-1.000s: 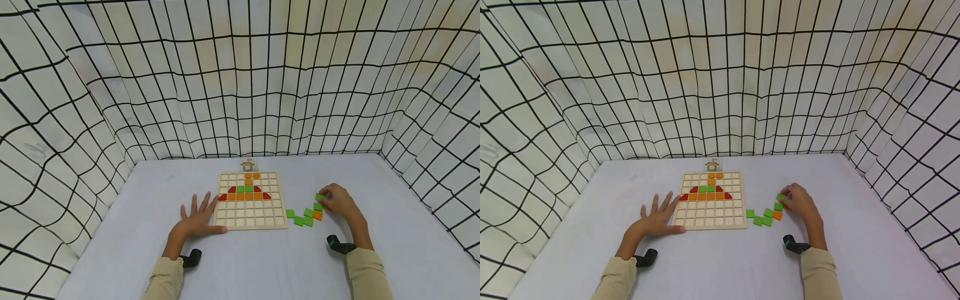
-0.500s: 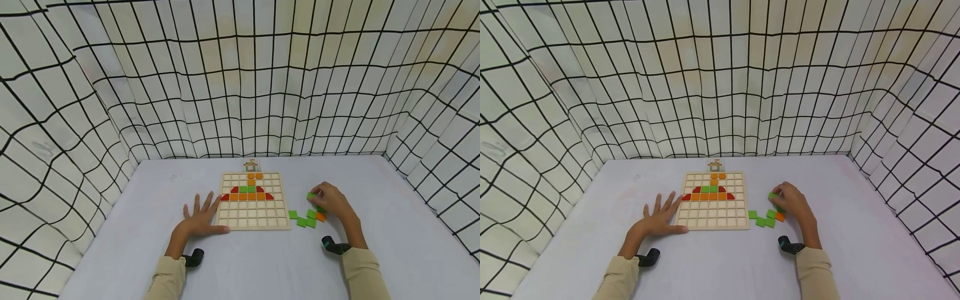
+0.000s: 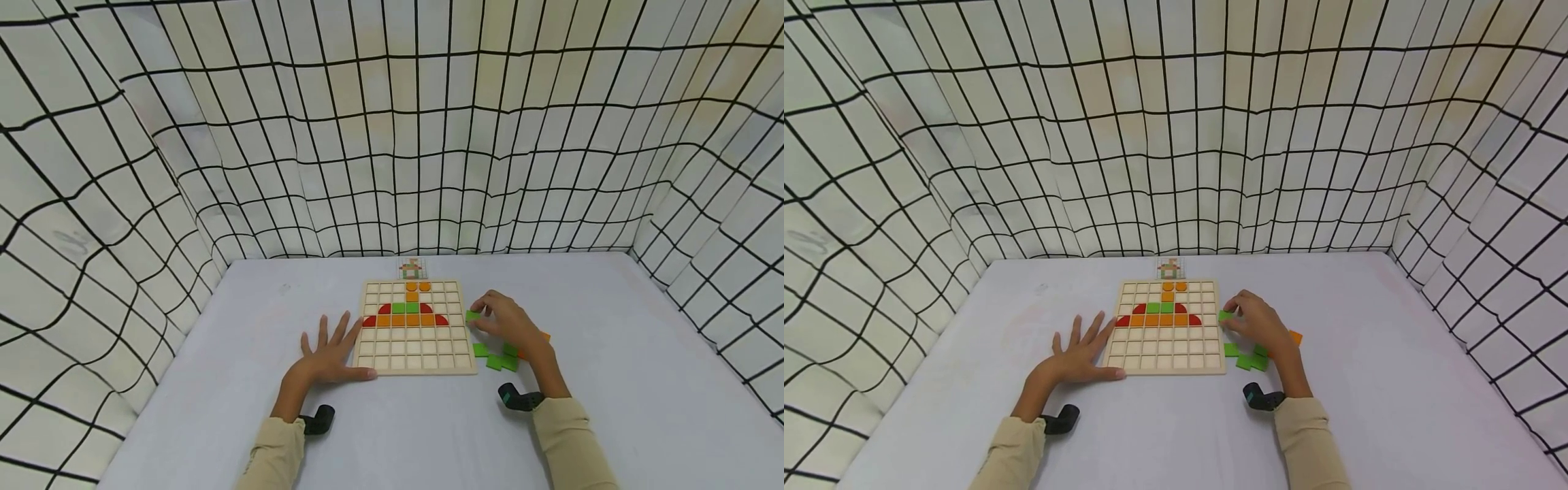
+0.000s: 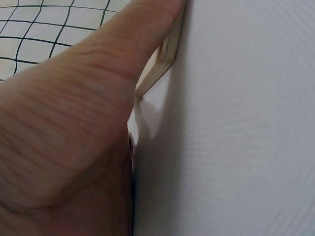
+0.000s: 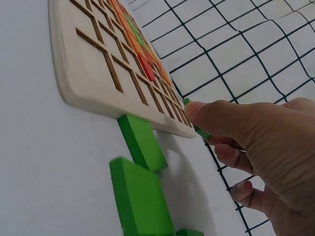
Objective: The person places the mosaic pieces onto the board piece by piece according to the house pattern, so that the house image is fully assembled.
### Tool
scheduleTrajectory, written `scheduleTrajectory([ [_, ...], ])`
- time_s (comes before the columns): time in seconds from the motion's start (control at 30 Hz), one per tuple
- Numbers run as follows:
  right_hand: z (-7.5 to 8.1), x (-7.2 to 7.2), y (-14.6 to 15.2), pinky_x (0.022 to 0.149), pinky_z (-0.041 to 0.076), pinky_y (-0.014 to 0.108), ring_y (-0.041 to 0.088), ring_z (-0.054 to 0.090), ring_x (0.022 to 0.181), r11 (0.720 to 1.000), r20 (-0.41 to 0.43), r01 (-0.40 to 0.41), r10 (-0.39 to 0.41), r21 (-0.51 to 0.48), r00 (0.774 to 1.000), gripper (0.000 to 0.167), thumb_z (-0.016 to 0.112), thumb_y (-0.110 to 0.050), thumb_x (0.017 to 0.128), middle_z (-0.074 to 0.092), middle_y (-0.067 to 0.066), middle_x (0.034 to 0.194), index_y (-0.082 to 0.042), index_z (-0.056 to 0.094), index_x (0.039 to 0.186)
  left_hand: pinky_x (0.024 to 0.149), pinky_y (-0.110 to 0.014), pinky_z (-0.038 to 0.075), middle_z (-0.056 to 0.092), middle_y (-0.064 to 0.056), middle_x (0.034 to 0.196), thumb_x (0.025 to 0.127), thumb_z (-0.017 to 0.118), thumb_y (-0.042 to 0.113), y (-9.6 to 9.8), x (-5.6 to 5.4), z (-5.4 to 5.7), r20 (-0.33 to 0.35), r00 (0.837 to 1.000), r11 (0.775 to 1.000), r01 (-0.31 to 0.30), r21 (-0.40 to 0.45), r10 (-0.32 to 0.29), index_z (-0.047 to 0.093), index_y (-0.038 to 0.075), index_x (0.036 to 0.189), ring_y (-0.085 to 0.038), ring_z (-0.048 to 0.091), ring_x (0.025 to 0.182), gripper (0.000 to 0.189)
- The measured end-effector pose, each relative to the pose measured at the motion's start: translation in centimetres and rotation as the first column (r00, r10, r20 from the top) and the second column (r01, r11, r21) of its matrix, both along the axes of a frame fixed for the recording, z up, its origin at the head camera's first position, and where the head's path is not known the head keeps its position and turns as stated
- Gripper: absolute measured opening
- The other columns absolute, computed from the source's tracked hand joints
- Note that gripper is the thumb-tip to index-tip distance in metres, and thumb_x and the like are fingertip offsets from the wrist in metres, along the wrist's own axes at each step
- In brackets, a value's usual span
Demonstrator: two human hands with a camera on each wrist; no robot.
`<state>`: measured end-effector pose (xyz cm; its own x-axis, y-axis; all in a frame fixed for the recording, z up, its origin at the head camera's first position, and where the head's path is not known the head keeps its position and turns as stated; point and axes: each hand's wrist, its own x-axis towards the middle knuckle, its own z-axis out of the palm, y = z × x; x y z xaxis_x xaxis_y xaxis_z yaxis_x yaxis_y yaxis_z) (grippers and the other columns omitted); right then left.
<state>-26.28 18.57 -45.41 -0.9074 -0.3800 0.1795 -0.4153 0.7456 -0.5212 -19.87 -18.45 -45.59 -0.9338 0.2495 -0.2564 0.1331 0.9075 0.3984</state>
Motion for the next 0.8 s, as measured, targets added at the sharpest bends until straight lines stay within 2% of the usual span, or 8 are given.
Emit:
scheduleTrajectory([
  [0.17, 0.6, -0.1, -2.2, 0.074, 0.049, 0.030, 0.016, 0.057, 0.090, 0.999, 0.000, -0.045, 0.045, -0.018, 0.999, 0.024, 0.076, -0.025, 0.086, 0.063, 0.003, 0.104, -0.009, 0.069, 0.103, 0.106, -0.075, -0.012, -0.007, -0.011, 0.166, 0.074, 0.069, 0.070, 0.0, -0.1, 0.1, -0.003, 1.000, 1.000, -0.005, 0.003, 0.005, 0.010, 0.024, 0.159, -0.047, -0.022, 0.146, 0.113],
  [0.33, 0.4, 0.1, -4.1, 0.074, 0.049, 0.028, 0.014, 0.055, 0.088, 0.995, 0.023, -0.096, 0.096, -0.022, 0.995, 0.021, 0.074, -0.024, 0.087, 0.062, 0.000, 0.103, -0.010, 0.069, 0.102, 0.106, -0.075, -0.012, -0.006, -0.011, 0.166, 0.074, 0.069, 0.069, 0.1, 0.1, 0.3, -0.005, 1.000, 1.000, -0.002, 0.012, 0.002, 0.012, 0.023, 0.159, -0.047, -0.021, 0.146, 0.112],
  [0.47, 0.2, 0.2, -5.5, 0.074, 0.050, 0.027, 0.013, 0.055, 0.085, 0.990, 0.002, -0.139, 0.139, -0.025, 0.990, 0.022, 0.075, -0.024, 0.086, 0.062, 0.001, 0.101, -0.009, 0.069, 0.101, 0.106, -0.075, -0.012, -0.006, -0.012, 0.166, 0.074, 0.069, 0.069, 0.1, 0.2, 0.3, -0.006, 1.000, 1.000, 0.002, 0.002, -0.002, 0.011, 0.023, 0.159, -0.047, -0.021, 0.146, 0.112],
  [0.8, 0.5, 0.4, -10.0, 0.066, 0.044, 0.022, 0.010, 0.049, 0.077, 0.983, -0.007, -0.180, 0.180, 0.036, 0.984, 0.028, 0.076, -0.028, 0.086, 0.060, -0.001, 0.094, -0.008, 0.071, 0.105, 0.106, -0.076, -0.011, -0.006, -0.012, 0.166, 0.074, 0.068, 0.070, 0.0, 0.2, 0.2, -0.003, 1.000, 1.000, 0.006, -0.010, -0.006, 0.011, 0.023, 0.159, -0.048, -0.021, 0.146, 0.112],
])
